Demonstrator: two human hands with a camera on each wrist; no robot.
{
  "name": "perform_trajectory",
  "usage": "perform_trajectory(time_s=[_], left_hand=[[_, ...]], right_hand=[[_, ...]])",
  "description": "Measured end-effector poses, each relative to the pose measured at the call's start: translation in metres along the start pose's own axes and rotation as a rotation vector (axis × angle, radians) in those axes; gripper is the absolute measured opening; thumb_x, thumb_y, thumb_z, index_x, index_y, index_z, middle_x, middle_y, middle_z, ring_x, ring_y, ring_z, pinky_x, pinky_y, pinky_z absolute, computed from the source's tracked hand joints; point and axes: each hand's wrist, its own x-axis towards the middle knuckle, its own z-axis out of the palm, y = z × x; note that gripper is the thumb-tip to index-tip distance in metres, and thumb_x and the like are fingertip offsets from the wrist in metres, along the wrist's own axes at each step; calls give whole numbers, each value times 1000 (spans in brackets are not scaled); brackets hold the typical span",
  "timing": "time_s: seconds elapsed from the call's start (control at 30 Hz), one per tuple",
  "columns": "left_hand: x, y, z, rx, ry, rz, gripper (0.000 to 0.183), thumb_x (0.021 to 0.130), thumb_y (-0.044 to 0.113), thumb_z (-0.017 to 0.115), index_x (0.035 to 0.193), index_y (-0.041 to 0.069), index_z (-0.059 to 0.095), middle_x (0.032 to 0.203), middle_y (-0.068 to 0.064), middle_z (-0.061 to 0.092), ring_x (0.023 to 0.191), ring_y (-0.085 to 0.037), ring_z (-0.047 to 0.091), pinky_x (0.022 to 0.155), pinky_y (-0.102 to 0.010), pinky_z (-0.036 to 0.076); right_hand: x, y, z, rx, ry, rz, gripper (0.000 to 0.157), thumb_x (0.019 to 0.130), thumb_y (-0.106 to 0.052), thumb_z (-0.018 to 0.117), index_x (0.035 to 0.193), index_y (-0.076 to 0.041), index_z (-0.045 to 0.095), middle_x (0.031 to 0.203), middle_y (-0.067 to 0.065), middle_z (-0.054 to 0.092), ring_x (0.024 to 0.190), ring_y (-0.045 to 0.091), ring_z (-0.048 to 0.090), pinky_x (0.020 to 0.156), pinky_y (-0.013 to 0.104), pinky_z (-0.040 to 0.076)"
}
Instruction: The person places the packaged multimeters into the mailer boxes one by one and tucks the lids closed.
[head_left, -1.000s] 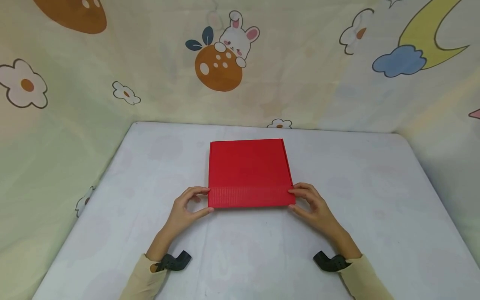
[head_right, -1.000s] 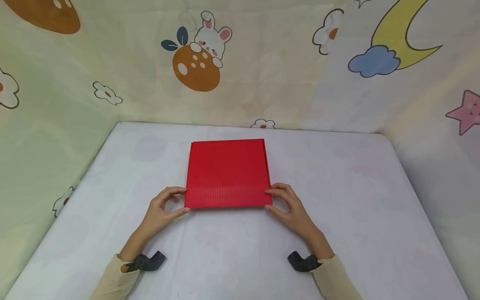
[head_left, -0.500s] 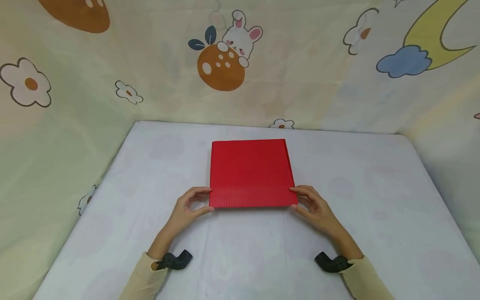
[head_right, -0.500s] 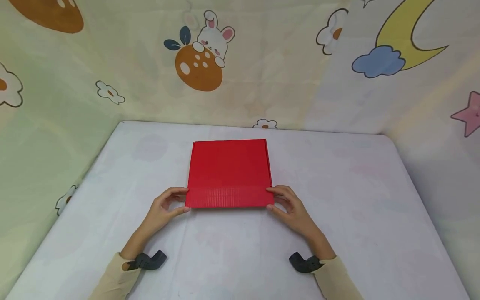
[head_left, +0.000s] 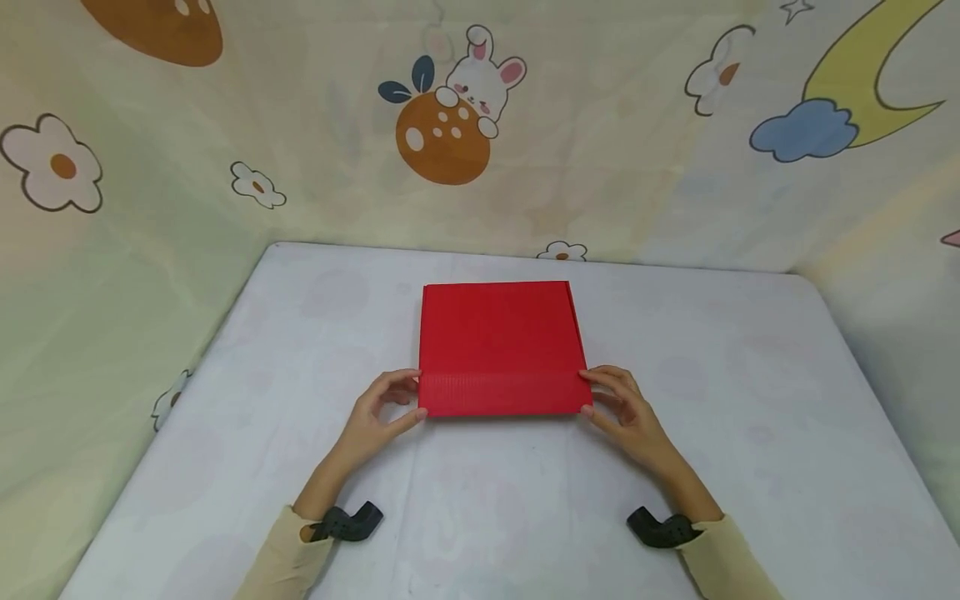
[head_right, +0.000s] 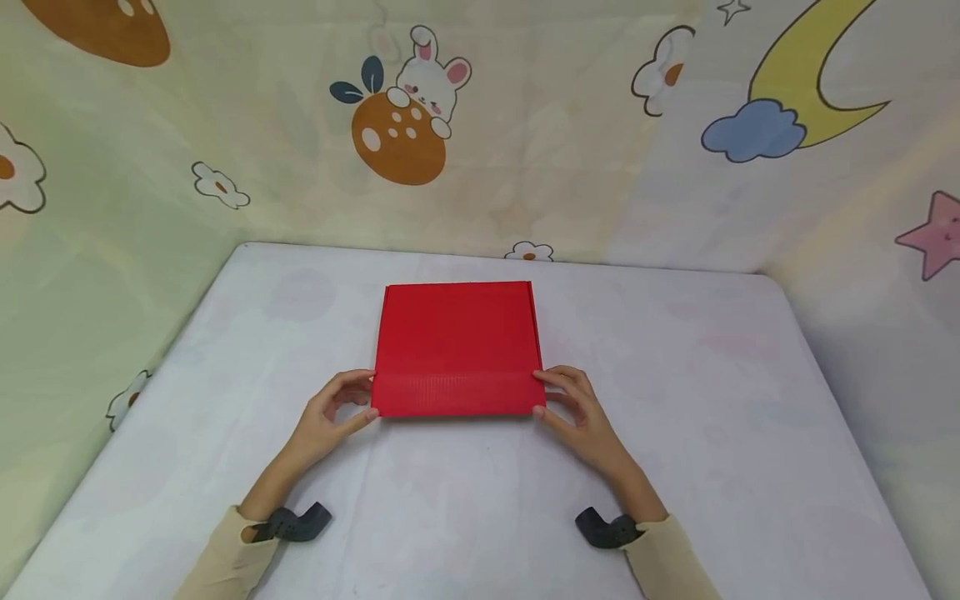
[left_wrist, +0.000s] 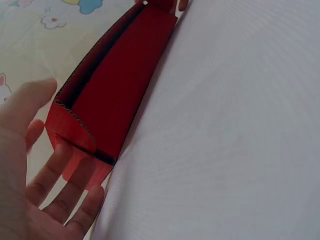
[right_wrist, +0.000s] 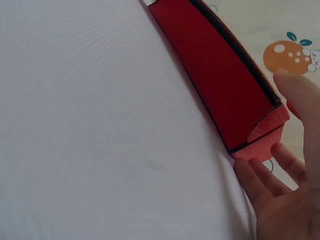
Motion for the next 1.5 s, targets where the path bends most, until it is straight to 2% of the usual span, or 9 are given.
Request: perform_trajectory(time_s=[0.1,0.2,0.43,0.5,0.63,0.9,1.1,1.23,1.5], left_hand=[[4,2,1,51,8,-16,56,80,-4,75,131,-2,54,123,-15,56,105,-32,57,85,-39,54],[9,2,2,68,-16,-46,62,80,-1,76,137,1,52,135,-16,48,110,-26,56,89,-45,52],[19,-40,7,121,-81,-68,70,79,14,81,142,21,51,156,-6,28,122,-23,48,90,-40,52],[21,-40,8,144,-74,-63,70,78,16,82,141,22,52,156,-7,29,121,-23,49,88,-37,53],[21,-40,8,132,-43,-94,68,77,15,83,139,22,54,152,-8,33,118,-25,52,88,-39,54],[27,-42,17,66,16,-116,59,80,11,81,134,16,59,147,-11,37,135,-31,37,95,-47,51],[27,-37,23,84,121,-102,52,78,8,82,127,12,65,140,-13,47,128,-32,48,93,-48,53],[27,-36,27,93,172,-86,49,75,5,82,122,8,68,138,-17,50,125,-34,52,92,-46,53],[26,-31,29,110,178,-74,52,74,0,81,124,2,65,141,-24,46,122,-41,54,93,-49,51]], right_hand=[[5,0,-1,-9,-3,28,59,82,18,63,137,6,48,141,20,37,130,13,39,100,18,44],[10,1,-1,-27,-26,67,61,84,13,65,141,1,47,149,18,32,133,12,36,99,17,44],[23,-2,5,-265,-42,223,69,85,-15,77,146,-24,46,154,12,33,120,24,47,88,30,52],[25,-2,6,-303,-29,230,72,83,-18,79,146,-26,46,152,13,37,113,21,49,84,35,52],[29,-1,10,-336,10,196,71,79,-15,82,143,-20,52,143,16,48,102,20,50,75,30,52],[35,2,13,-319,139,176,62,72,-7,86,129,-13,64,123,13,63,95,14,55,75,20,51],[38,0,20,-349,203,144,57,69,1,86,123,-3,67,116,19,67,89,19,59,73,30,54],[41,-17,26,-357,229,97,54,68,7,84,118,3,67,109,21,69,80,27,58,67,35,52],[43,-38,28,-333,234,69,50,67,11,83,114,7,67,105,24,68,77,33,56,65,36,50]])
